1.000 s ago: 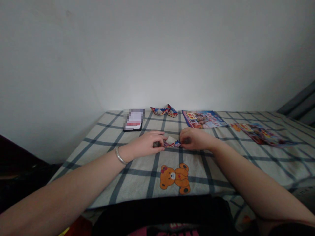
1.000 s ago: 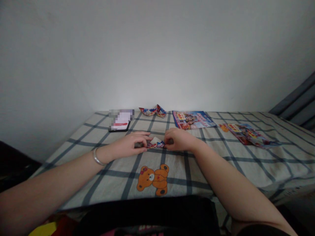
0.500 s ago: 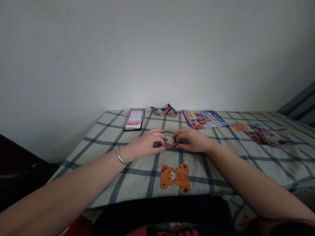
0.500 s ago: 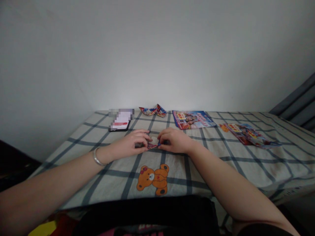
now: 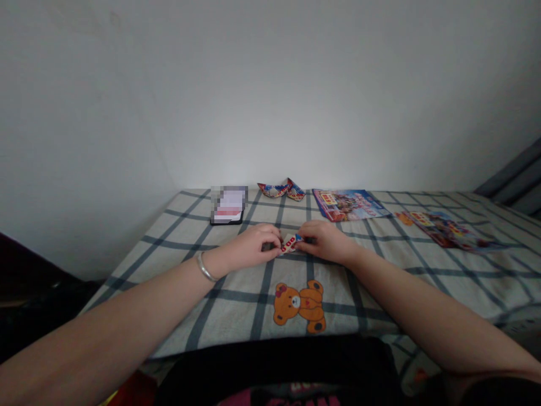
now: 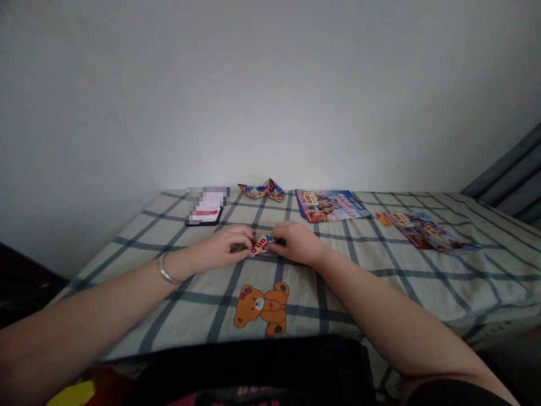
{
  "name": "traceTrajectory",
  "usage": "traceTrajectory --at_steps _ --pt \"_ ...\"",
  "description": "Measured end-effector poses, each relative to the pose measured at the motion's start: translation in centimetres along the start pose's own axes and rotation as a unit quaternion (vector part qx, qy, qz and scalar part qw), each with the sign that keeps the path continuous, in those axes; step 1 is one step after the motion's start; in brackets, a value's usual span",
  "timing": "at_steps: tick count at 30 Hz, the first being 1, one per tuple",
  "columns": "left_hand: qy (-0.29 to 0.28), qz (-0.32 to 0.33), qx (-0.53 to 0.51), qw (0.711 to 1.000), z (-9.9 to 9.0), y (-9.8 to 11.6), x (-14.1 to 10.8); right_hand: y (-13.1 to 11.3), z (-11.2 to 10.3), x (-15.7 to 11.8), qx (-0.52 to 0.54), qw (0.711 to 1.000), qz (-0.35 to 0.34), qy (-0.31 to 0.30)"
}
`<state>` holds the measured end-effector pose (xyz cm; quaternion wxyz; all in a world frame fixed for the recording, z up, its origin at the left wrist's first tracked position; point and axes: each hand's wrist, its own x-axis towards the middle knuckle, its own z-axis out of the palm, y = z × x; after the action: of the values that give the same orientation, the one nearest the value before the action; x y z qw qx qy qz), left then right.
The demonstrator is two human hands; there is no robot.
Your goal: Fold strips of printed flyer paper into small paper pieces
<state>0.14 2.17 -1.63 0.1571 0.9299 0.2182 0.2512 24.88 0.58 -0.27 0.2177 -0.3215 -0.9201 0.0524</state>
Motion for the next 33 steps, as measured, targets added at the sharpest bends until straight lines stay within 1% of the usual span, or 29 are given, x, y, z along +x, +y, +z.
traceTrajectory --at_steps 3,5,8,10,12,15,18,20,24,27,29,33 --pt "0.000 0.003 0.010 1.000 -0.1 0.0 0.1 0.1 0.4 0.0 0.018 0.999 0.031 0.021" --pt "-0.006 -0.007 0.022 1.000 -0.1 0.1 0.2 0.2 0.6 0.1 0.026 0.997 0.060 0.031" --pt "-0.006 -0.045 0.032 0.998 -0.2 0.5 0.3 0.3 0.8 0.2 0.030 0.995 0.092 0.037" --pt "0.006 -0.070 0.024 0.997 -0.2 0.8 0.3 0.4 1.0 0.3 0.031 0.993 0.104 0.039" --pt "0.017 -0.083 0.011 0.996 -0.1 0.9 0.3 0.4 1.1 0.4 0.029 0.992 0.115 0.037" --pt "0.019 -0.083 0.010 0.996 0.0 0.9 0.2 0.4 1.1 0.6 0.025 0.990 0.140 0.026" --pt "0.015 -0.071 0.034 0.997 0.0 0.9 0.3 0.2 1.2 0.7 0.022 0.987 0.159 0.015" --pt "0.010 -0.064 0.046 0.997 -0.1 1.0 0.3 0.2 1.2 0.8 0.020 0.987 0.160 0.014" --pt "0.006 -0.056 0.048 0.997 -0.2 1.0 0.4 0.4 1.3 0.9 0.021 0.990 0.139 0.018" --pt "-0.007 -0.033 0.066 0.997 -0.1 0.9 0.4 0.6 1.4 1.0 0.020 0.991 0.128 0.015" --pt "-0.015 -0.021 0.082 0.996 -0.1 0.9 0.4 0.6 1.4 1.1 0.018 0.992 0.128 0.010" --pt "-0.013 -0.014 0.094 0.995 0.2 0.8 0.4 0.4 1.4 1.1 0.016 0.990 0.137 0.011"
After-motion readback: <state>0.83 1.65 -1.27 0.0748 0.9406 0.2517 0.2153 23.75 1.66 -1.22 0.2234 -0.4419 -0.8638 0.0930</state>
